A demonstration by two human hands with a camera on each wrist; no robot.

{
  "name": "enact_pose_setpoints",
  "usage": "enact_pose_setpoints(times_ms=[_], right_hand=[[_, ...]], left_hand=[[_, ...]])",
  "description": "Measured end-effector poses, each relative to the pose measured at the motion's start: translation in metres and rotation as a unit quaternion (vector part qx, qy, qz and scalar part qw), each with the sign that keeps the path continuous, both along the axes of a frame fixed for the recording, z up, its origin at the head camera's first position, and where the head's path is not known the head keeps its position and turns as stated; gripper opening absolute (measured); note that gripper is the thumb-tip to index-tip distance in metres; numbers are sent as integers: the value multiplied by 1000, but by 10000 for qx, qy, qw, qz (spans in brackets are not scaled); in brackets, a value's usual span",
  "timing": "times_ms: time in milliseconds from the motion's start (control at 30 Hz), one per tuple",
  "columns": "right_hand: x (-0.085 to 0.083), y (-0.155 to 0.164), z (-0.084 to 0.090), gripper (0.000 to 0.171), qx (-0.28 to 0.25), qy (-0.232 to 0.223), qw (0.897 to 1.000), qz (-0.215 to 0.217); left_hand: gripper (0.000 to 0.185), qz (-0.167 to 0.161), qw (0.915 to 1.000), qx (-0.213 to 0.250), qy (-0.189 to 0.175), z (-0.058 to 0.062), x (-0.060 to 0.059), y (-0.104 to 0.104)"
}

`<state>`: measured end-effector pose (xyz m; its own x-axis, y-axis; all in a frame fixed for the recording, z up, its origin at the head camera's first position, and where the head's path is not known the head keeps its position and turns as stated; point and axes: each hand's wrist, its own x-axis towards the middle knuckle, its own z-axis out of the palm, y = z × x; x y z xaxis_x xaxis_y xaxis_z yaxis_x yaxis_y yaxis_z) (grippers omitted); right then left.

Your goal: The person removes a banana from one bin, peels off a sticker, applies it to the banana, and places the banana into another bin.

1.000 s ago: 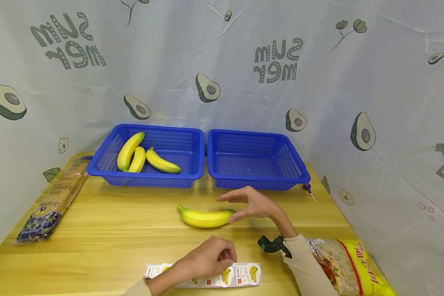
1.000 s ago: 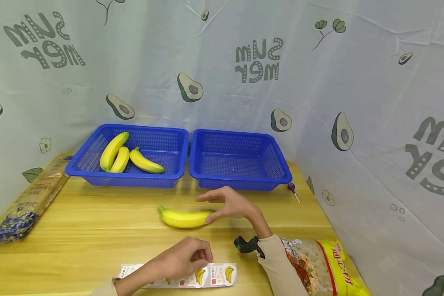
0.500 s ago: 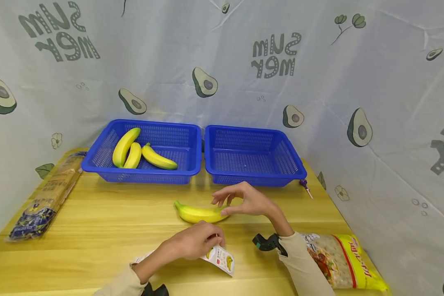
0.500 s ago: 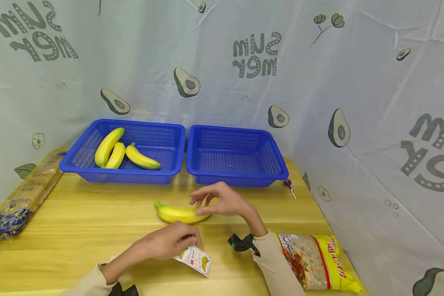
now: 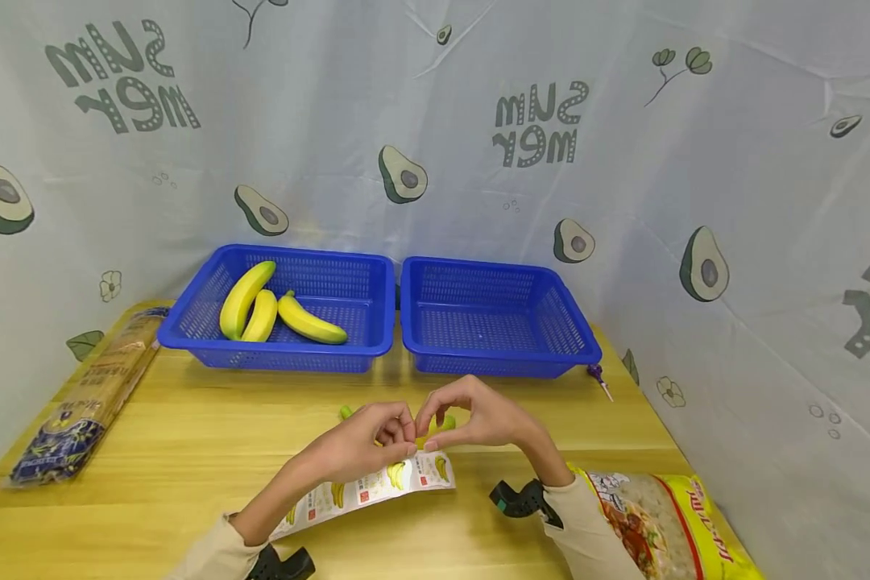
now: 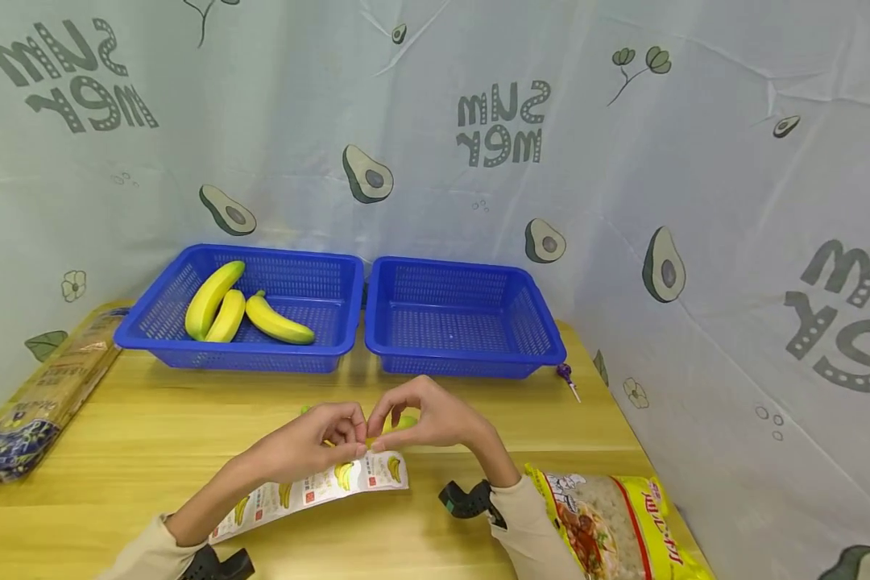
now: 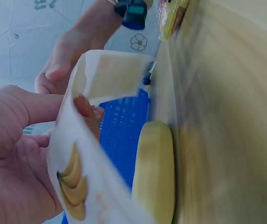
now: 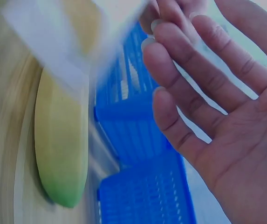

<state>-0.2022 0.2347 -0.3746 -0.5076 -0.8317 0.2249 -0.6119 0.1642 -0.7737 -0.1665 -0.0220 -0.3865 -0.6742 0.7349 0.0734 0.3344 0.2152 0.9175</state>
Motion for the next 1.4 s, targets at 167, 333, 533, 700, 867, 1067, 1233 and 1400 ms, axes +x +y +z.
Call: enact_pose_setpoints(times_ms=[167,333,533,700,867,1067,1233,1400], right_hand=[[10,-5,-3,19,-108,-146,9996,232],[11,-6,-1,22,-128,-265,9993,232],[10,-7,-2,16,-5,-262,9996,122],[8,-7,-5,17,7,63,9995,299],[6,-8,-4,17,66,217,9993,297],[6,-8,-3,13,186,25,9995,259],[8,-6,-2,11,277,-104,9995,60],[6,-4,-3,12,429,-223,9988,-104]], left_hand=[[12,-12,9997,179,-191,3,0,-3],[13,-106,9995,228,-190,7,-3,-5],[14,-71,9989,370,-265,8,-4,-10],[15,-116,9984,439,-323,6,-5,-12],[17,-90,9986,442,-292,6,-7,-12],[20,45,9993,334,-175,6,-7,-12],[21,189,9997,154,-17,6,-7,-12],[20,396,9992,-9,-39,8,-7,-13]])
